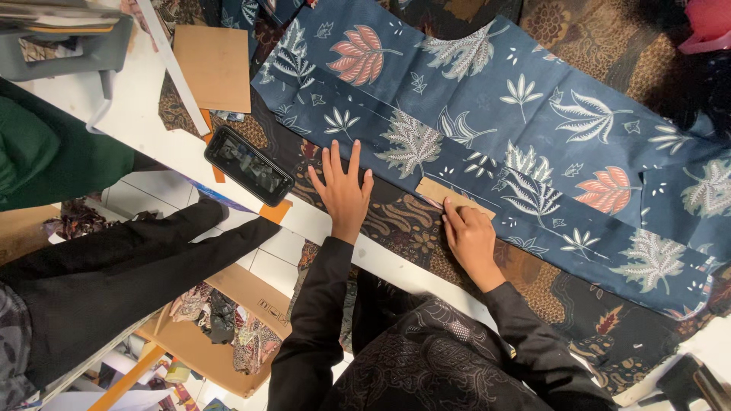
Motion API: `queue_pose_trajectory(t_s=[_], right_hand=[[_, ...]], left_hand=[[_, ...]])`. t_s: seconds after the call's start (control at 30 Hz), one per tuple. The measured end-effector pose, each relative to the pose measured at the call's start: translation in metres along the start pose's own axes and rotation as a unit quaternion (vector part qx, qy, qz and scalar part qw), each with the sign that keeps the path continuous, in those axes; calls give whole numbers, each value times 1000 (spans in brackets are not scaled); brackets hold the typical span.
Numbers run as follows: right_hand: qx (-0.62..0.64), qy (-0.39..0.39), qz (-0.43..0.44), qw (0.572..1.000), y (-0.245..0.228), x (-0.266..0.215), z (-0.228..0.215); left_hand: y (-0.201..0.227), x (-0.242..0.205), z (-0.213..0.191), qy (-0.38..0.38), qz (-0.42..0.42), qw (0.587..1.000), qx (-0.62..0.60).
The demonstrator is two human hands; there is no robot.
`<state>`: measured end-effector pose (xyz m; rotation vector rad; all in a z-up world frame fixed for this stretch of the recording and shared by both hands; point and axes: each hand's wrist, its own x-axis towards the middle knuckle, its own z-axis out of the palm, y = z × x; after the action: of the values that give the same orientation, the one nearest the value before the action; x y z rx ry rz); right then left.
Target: The person unfolds a patterned fabric on a worktable, aligns it, and uses a cardboard template to mark or measure a section. They then use an iron to press the fabric along the marked area, smoothing it out. The person repeats the ironing process on different sections of the fabric.
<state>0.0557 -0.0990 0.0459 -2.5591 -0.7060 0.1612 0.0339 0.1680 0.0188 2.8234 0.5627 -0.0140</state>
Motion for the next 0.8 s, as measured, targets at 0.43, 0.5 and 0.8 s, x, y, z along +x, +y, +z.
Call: queue_pose_trajectory(t_s=[0.43,0.5,0.8], right_hand=[[-13,-14,47,999,-5,14,-6],[-2,-31,58,998,-4,10,-8],[23,-34,87,995,5,9,-20]], left_hand=[[-14,21,16,-13,-35,999,-37],[-14,21,18,-4,-39,999,-38],[-13,19,22,-3,-51,998,-39]])
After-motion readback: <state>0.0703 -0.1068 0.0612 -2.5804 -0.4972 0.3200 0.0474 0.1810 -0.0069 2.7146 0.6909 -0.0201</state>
